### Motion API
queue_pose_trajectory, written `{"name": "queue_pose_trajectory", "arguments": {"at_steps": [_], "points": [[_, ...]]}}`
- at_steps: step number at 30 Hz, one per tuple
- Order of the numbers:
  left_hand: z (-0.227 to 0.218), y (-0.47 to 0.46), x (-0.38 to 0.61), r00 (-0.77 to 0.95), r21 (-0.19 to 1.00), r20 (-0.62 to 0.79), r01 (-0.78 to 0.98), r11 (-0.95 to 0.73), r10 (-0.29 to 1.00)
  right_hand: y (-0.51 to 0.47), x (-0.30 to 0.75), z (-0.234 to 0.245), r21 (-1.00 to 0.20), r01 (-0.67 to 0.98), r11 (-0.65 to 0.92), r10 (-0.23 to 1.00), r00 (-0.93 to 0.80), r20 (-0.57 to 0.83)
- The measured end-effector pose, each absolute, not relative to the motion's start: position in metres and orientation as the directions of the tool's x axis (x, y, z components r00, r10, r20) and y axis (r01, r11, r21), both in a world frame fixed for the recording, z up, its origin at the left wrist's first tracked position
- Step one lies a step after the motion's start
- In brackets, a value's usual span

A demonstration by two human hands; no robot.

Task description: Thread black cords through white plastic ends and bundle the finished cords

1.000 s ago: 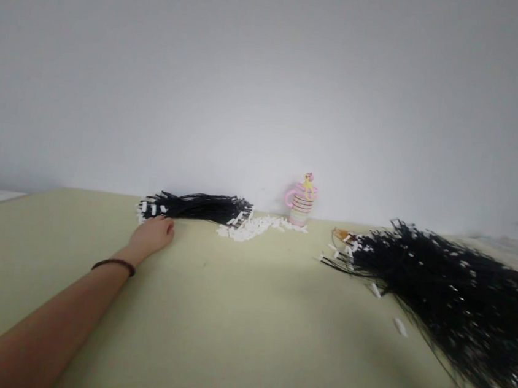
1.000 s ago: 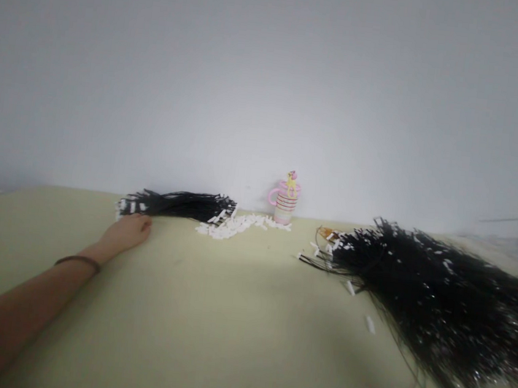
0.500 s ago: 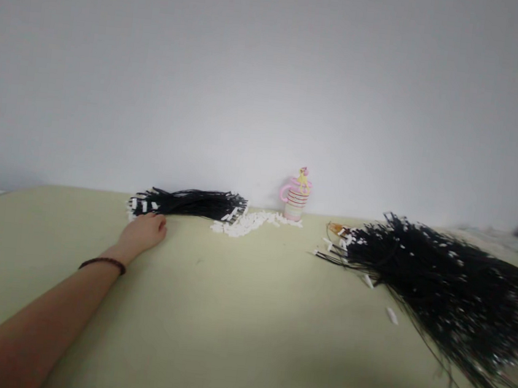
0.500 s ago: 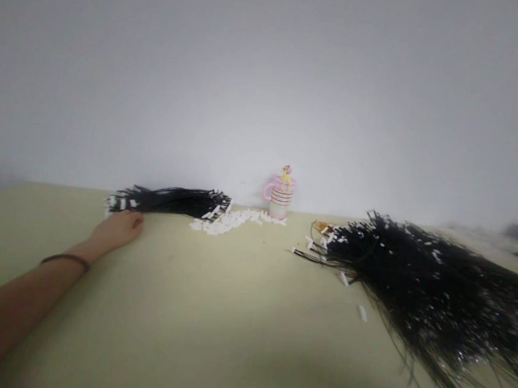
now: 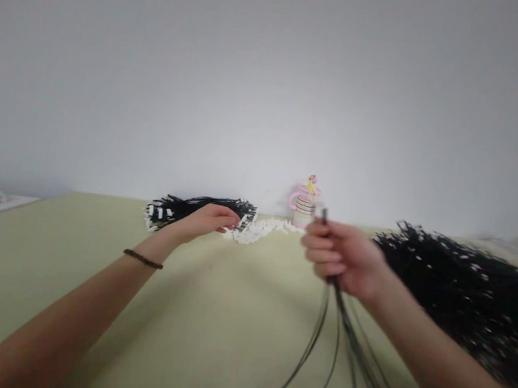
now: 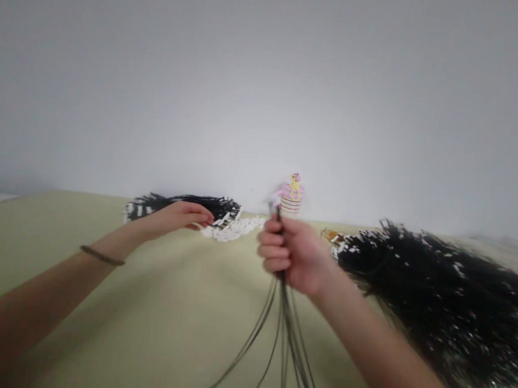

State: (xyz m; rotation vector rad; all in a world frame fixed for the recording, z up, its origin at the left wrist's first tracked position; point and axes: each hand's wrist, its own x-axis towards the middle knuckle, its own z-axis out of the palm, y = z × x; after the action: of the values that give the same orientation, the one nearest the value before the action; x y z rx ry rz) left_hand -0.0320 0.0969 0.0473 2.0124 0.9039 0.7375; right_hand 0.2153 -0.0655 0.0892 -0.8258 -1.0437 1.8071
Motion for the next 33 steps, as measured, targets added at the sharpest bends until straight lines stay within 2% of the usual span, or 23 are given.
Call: {"name": "queue_pose_trajectory", "arguments": {"at_steps": [2,4,7,8,10,13,16,19,23,25,28,30,31,33], "points": [[0.066,0.067,-0.017,0.739,0.828,0.198,0.226,-0.514,0.644,-0.046,0.185,0.065,-0.753,-0.420,-0.506,0.796,-0.563,-0.222],[0.077,0.041,-0.007,0.831,0.744,0.203,0.212,-0.634,0.517,-0.029,0.159,0.042,-0.592,-0.405,-0.697,0.652,-0.702,-0.288],[0.084,0.021,0.001,0.898,0.510,0.209,0.238,-0.826,0.388,-0.018,0.138,0.017,-0.539,-0.380,-0.751,0.572,-0.783,-0.244],[0.085,0.019,0.001,0.909,0.473,0.194,0.243,-0.847,0.370,-0.019,0.136,0.012,-0.547,-0.380,-0.746,0.565,-0.796,-0.217],[0.084,0.019,0.000,0.923,0.480,0.138,0.256,-0.839,0.361,-0.022,0.136,0.004,-0.568,-0.384,-0.727,0.560,-0.811,-0.169],[0.082,0.026,-0.005,0.916,0.537,0.078,0.294,-0.791,0.393,-0.024,0.140,-0.007,-0.571,-0.356,-0.740,0.513,-0.847,-0.137],[0.083,0.034,-0.010,0.895,0.545,0.133,0.294,-0.785,0.427,-0.023,0.141,-0.019,-0.574,-0.316,-0.755,0.445,-0.890,-0.095],[0.087,0.039,-0.016,0.880,0.618,0.161,0.262,-0.741,0.446,-0.025,0.138,-0.023,-0.619,-0.278,-0.734,0.395,-0.917,-0.057],[0.096,0.042,-0.030,0.841,0.752,0.165,0.231,-0.618,0.516,-0.038,0.127,-0.014,-0.709,-0.121,-0.694,0.354,-0.916,-0.191],[0.100,0.046,-0.042,0.782,0.812,0.214,0.191,-0.551,0.585,-0.047,0.120,-0.011,-0.787,-0.061,-0.614,0.445,-0.850,-0.282],[0.102,0.061,-0.062,0.576,0.906,0.356,-0.019,-0.423,0.736,-0.062,0.109,-0.019,-0.875,0.044,-0.482,0.561,-0.751,-0.347],[0.099,0.074,-0.074,0.434,0.922,0.387,-0.169,-0.349,0.813,-0.071,0.104,-0.029,-0.895,0.146,-0.421,0.520,-0.770,-0.370],[0.096,0.081,-0.079,0.381,0.919,0.387,-0.229,-0.320,0.840,-0.074,0.102,-0.033,-0.900,0.197,-0.390,0.495,-0.779,-0.385],[0.086,0.093,-0.085,0.391,0.949,0.284,-0.243,-0.199,0.875,-0.080,0.101,-0.038,-0.901,0.310,-0.304,0.491,-0.759,-0.427]]}}
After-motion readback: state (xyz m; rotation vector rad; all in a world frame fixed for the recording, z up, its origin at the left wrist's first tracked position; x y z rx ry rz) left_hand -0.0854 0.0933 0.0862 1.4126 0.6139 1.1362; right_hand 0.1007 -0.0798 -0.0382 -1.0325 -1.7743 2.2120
